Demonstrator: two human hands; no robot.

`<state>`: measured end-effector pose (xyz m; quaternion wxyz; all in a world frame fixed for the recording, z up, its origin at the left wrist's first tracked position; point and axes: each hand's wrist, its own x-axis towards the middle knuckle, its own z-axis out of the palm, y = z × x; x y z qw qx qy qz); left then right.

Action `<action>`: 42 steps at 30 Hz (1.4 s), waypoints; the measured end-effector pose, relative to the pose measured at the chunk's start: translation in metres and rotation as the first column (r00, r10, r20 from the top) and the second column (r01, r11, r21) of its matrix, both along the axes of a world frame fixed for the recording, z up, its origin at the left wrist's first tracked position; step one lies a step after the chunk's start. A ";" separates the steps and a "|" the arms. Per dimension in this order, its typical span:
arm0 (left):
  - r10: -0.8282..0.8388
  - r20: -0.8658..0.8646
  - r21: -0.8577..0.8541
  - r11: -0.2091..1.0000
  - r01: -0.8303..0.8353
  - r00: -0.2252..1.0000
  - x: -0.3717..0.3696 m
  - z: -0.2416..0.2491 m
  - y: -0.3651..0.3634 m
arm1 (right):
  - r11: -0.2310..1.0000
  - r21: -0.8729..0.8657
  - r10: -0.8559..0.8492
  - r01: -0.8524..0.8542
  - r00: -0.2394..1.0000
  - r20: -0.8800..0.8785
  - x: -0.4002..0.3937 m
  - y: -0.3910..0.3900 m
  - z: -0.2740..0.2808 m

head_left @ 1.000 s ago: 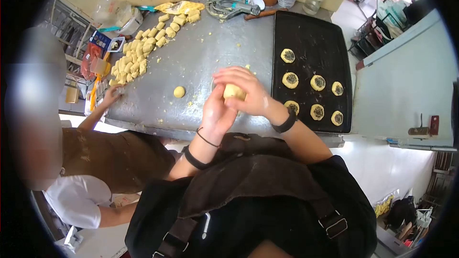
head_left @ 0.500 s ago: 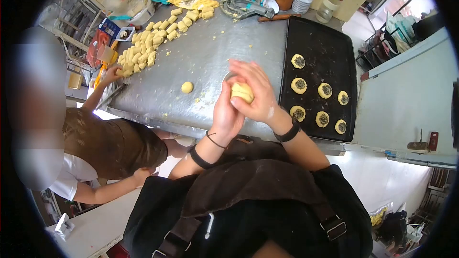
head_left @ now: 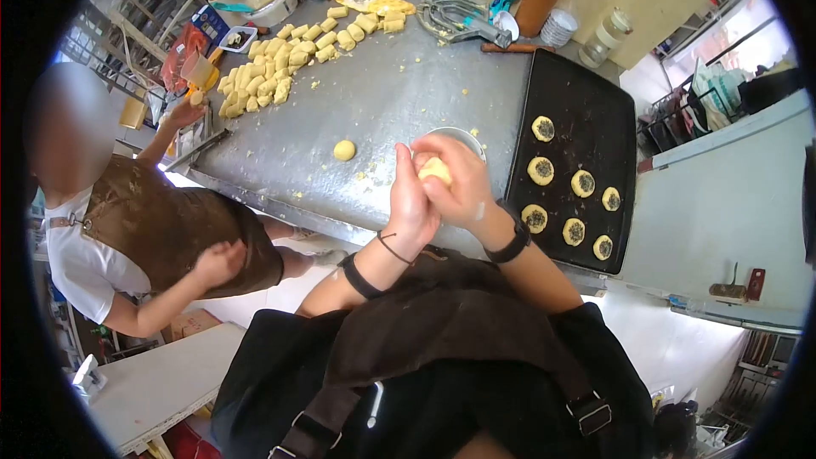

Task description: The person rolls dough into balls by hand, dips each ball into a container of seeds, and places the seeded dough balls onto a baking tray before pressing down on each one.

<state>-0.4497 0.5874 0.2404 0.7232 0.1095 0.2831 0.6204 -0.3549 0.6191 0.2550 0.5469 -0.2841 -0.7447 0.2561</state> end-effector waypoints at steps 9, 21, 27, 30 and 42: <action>0.060 -0.311 0.044 0.998 -0.049 0.948 0.009 0.008 -0.004 | 1.000 0.013 -0.005 0.004 0.992 0.126 0.005 -0.004 -0.017; 0.480 -0.380 0.645 0.750 -0.145 0.790 -0.036 0.036 0.046 | 0.947 -0.212 0.220 -0.240 0.969 -0.116 -0.017 -0.027 0.004; 0.526 -0.644 0.754 0.560 0.343 0.556 -0.008 0.039 -0.006 | 0.930 -0.086 0.271 -0.358 0.823 -0.499 -0.006 0.017 0.066; 0.427 -0.534 0.689 0.720 0.083 0.730 -0.016 0.025 -0.006 | 0.892 -0.261 0.273 -0.370 0.899 -0.343 -0.015 -0.003 0.047; 0.583 -0.567 0.756 0.650 0.085 0.582 -0.041 0.065 -0.008 | 0.816 -0.399 0.300 -0.418 0.897 -0.325 -0.032 -0.051 0.045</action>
